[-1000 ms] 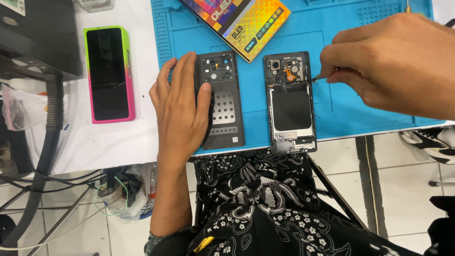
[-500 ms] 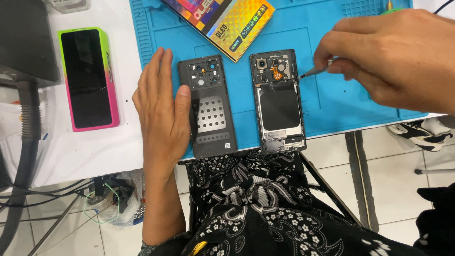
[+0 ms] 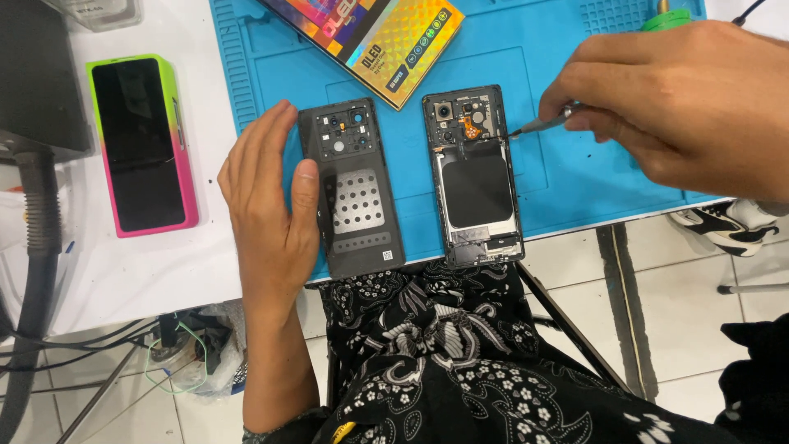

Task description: Removing internal screws from a disassembled smartphone using a precision screwdriver on a repair bench.

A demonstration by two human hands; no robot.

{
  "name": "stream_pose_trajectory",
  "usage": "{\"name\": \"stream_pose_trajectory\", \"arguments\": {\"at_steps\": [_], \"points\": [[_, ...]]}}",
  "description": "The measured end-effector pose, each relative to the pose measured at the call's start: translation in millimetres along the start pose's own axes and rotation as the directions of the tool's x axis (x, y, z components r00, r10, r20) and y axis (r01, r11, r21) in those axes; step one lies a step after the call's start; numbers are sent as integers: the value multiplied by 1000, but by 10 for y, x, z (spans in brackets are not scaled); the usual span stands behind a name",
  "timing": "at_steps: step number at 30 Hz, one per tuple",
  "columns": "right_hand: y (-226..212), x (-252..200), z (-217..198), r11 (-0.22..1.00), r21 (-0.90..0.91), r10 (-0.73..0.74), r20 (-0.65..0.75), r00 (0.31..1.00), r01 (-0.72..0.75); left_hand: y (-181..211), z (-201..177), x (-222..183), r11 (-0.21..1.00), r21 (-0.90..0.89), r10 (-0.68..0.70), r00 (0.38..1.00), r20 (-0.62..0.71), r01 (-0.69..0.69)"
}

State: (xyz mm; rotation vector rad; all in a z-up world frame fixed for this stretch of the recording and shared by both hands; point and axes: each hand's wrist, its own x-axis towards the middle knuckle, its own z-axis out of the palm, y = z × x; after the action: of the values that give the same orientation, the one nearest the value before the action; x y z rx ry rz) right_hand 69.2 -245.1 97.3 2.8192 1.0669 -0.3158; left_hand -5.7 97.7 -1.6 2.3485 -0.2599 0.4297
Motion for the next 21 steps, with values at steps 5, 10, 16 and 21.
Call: {"name": "stream_pose_trajectory", "arguments": {"at_steps": [5,10,16,21], "points": [[-52,-3,-57,994,-14,110,89,990,-109,28,-8,5,1000,-10,10,1000,-10,-10],[4,-31,18,998,-51,-42,36,998,44,40,-7,-5,999,-24,-25,1000,-9,25],[11,-27,46,1000,22,-15,-47,999,16,34,-10,-10,998,-44,-36,999,-3,35],[-26,2,7,996,-61,63,63,996,-60,43,-14,-11,997,-54,-51,999,4,51]]}}
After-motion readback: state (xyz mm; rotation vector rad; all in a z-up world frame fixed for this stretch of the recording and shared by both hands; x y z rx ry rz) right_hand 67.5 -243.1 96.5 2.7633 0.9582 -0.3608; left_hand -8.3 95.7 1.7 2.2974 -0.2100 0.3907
